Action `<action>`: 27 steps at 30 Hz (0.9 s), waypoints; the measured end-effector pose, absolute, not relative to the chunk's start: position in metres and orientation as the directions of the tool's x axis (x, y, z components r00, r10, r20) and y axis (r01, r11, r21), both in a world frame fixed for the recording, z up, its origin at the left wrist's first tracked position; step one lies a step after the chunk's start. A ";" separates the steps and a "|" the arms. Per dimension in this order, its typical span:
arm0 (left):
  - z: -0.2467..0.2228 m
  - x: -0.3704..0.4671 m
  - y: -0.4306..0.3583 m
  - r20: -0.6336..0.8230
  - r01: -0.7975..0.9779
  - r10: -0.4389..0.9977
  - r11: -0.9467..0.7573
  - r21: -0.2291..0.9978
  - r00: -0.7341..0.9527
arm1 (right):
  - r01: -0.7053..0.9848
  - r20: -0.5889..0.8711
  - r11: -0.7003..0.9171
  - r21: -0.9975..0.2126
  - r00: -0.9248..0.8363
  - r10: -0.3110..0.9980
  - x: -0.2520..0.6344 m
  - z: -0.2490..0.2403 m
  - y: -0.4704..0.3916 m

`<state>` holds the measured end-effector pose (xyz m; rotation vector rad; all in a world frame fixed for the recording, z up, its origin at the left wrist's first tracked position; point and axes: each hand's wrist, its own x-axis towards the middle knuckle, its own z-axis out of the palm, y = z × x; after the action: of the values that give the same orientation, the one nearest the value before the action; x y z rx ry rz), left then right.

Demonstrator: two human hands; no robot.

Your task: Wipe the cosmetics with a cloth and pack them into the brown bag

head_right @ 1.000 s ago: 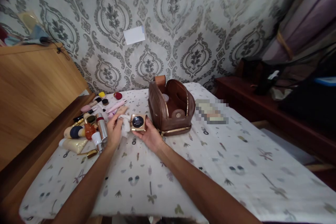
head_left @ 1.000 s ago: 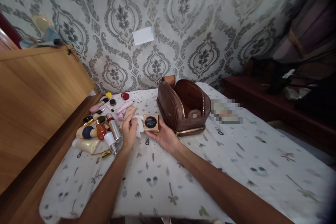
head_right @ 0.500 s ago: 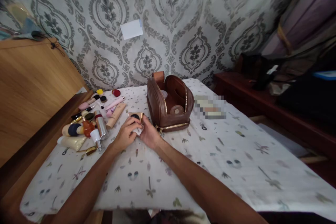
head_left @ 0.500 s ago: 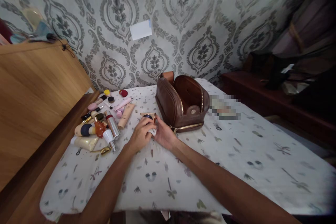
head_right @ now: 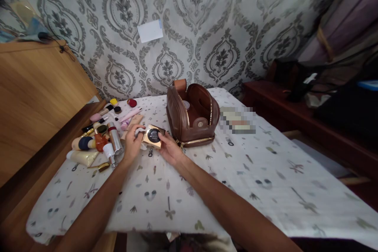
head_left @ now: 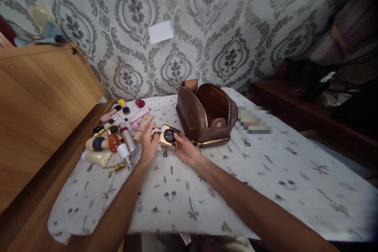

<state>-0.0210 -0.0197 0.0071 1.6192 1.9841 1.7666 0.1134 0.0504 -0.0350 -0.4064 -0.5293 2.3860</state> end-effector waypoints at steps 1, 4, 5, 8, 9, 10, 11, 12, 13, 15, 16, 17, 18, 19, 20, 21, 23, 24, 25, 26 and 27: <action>0.006 -0.021 -0.019 0.551 0.617 0.668 -0.172 0.768 -0.500 | -0.533 -0.138 -0.699 -0.477 -0.739 0.659 0.113 -0.035 0.050; 0.002 -0.021 -0.016 0.439 0.476 0.647 -0.131 0.870 -0.624 | -0.558 -0.095 -0.681 -0.474 -0.737 0.670 0.111 -0.033 0.048; 0.001 -0.021 -0.016 0.399 0.421 0.640 -0.128 0.898 -0.657 | -0.565 -0.097 -0.684 -0.461 -0.735 0.671 0.110 -0.033 0.048; 0.000 -0.020 -0.016 0.353 0.338 0.614 -0.147 0.930 -0.706 | -0.575 -0.148 -0.715 -0.397 -0.728 0.669 0.110 -0.031 0.048; 0.001 -0.019 -0.016 0.368 0.348 0.601 -0.155 0.925 -0.709 | -0.577 -0.163 -0.724 -0.377 -0.729 0.665 0.110 -0.031 0.048; 0.002 -0.017 -0.017 0.393 0.375 0.589 -0.159 0.913 -0.706 | -0.579 -0.170 -0.730 -0.363 -0.729 0.663 0.110 -0.031 0.048; 0.004 -0.015 -0.018 0.427 0.416 0.579 -0.161 0.895 -0.694 | -0.579 -0.172 -0.732 -0.358 -0.730 0.661 0.110 -0.031 0.048; 0.005 -0.013 -0.019 0.474 0.472 0.572 -0.165 0.866 -0.670 | -0.577 -0.169 -0.732 -0.363 -0.732 0.660 0.110 -0.031 0.048; 0.007 -0.011 -0.020 0.531 0.536 0.567 -0.178 0.825 -0.630 | -0.573 -0.165 -0.728 -0.376 -0.732 0.661 0.110 -0.031 0.047; 0.009 -0.007 -0.022 0.641 0.655 0.572 -0.224 0.722 -0.511 | -0.564 -0.163 -0.715 -0.413 -0.727 0.667 0.110 -0.032 0.047; 0.010 -0.005 -0.023 0.683 0.700 0.581 -0.252 0.668 -0.443 | -0.560 -0.167 -0.710 -0.428 -0.723 0.671 0.110 -0.032 0.047; 0.011 -0.004 -0.024 0.712 0.734 0.592 -0.277 0.621 -0.378 | -0.558 -0.171 -0.706 -0.437 -0.719 0.674 0.110 -0.032 0.047; 0.011 -0.003 -0.025 0.727 0.756 0.607 -0.298 0.583 -0.322 | -0.557 -0.176 -0.704 -0.439 -0.716 0.676 0.110 -0.031 0.048; 0.012 -0.002 -0.027 0.727 0.765 0.628 -0.312 0.563 -0.278 | -0.558 -0.181 -0.704 -0.438 -0.713 0.678 0.110 -0.031 0.048; 0.012 -0.001 -0.028 0.715 0.763 0.653 -0.322 0.560 -0.250 | -0.560 -0.186 -0.705 -0.435 -0.710 0.679 0.110 -0.031 0.049; 0.013 -0.001 -0.029 0.693 0.751 0.681 -0.324 0.576 -0.237 | -0.563 -0.190 -0.705 -0.432 -0.707 0.681 0.111 -0.031 0.049; 0.016 -0.001 -0.031 0.625 0.704 0.729 -0.288 0.649 -0.278 | -0.571 -0.194 -0.700 -0.429 -0.698 0.689 0.111 -0.031 0.049; 0.017 -0.001 -0.031 0.584 0.675 0.743 -0.248 0.695 -0.327 | -0.574 -0.196 -0.698 -0.428 -0.695 0.692 0.110 -0.031 0.049; 0.018 -0.002 -0.031 0.542 0.645 0.746 -0.202 0.737 -0.386 | -0.576 -0.198 -0.697 -0.428 -0.692 0.694 0.110 -0.032 0.048; 0.018 -0.003 -0.030 0.503 0.615 0.742 -0.157 0.773 -0.444 | -0.577 -0.201 -0.696 -0.427 -0.690 0.695 0.110 -0.032 0.047; 0.018 -0.004 -0.028 0.464 0.585 0.743 -0.120 0.802 -0.483 | -0.582 -0.200 -0.694 -0.425 -0.687 0.699 0.109 -0.033 0.047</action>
<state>-0.0039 -0.0282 0.0180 1.5130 1.9824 1.6657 0.1093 0.0469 -0.0328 -0.4552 -0.4293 2.3346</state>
